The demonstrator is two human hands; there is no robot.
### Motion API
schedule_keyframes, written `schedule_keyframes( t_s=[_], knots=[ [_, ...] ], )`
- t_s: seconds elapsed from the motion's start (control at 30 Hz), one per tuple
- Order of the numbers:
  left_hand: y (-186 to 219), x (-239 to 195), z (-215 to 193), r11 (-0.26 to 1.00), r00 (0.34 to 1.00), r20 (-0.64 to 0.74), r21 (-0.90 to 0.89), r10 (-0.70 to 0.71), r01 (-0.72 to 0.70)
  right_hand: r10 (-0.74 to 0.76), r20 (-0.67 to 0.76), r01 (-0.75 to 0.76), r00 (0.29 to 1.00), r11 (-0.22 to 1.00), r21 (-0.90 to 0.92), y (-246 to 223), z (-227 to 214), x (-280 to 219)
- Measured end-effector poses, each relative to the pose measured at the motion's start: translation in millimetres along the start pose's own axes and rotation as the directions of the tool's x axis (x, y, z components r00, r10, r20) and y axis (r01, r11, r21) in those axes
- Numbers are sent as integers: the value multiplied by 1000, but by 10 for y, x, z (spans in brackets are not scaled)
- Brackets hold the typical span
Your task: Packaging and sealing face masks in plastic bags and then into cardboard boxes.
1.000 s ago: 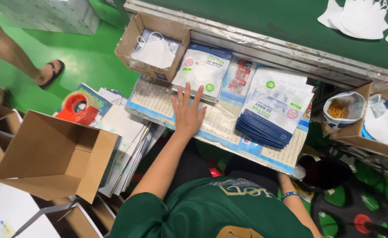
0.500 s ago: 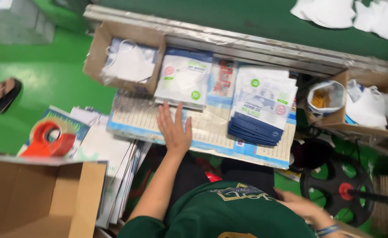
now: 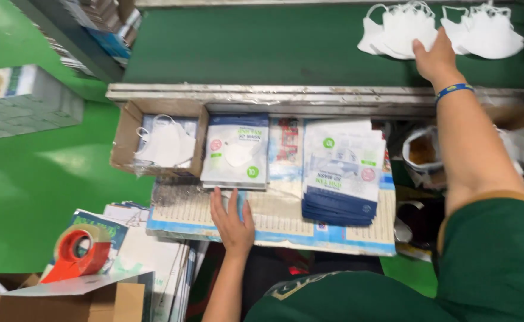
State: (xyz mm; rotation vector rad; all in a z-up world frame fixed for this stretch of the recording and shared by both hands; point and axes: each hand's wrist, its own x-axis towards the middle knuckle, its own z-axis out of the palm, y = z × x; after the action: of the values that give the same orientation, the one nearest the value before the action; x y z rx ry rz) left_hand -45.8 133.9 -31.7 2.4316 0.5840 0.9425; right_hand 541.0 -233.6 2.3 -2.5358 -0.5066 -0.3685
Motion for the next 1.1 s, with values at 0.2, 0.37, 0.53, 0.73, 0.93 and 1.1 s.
schedule_keyframes(
  t_s=[0.2,0.37,0.53,0.73,0.93,1.1],
  knots=[
    [382,513,-92,984,990,-63,-117,127,-134,9,-35,-16,999,979,-202,-929,564,217],
    [856,2151,497,878,902,-107,-210,418,-431,-127,143,155,982,966,-208,-2473,616,-507],
    [760,3308,1637,983,956,273,171,-111,66,-257,-39,260,966,956,138,-2714,638,-688],
    [803,3359,2621,907,947,299,-356,-120,227,-168,68,144,983,953,266,-2622,657,-592],
    [1057,2118,1096,706,958,-71,-661,278,-254,-490,161,43,857,380,924,-2575,62,-1354],
    [608,893,113,872,939,341,-472,48,127,-605,428,-162,671,444,881,-3133,-536,-2525]
  ],
)
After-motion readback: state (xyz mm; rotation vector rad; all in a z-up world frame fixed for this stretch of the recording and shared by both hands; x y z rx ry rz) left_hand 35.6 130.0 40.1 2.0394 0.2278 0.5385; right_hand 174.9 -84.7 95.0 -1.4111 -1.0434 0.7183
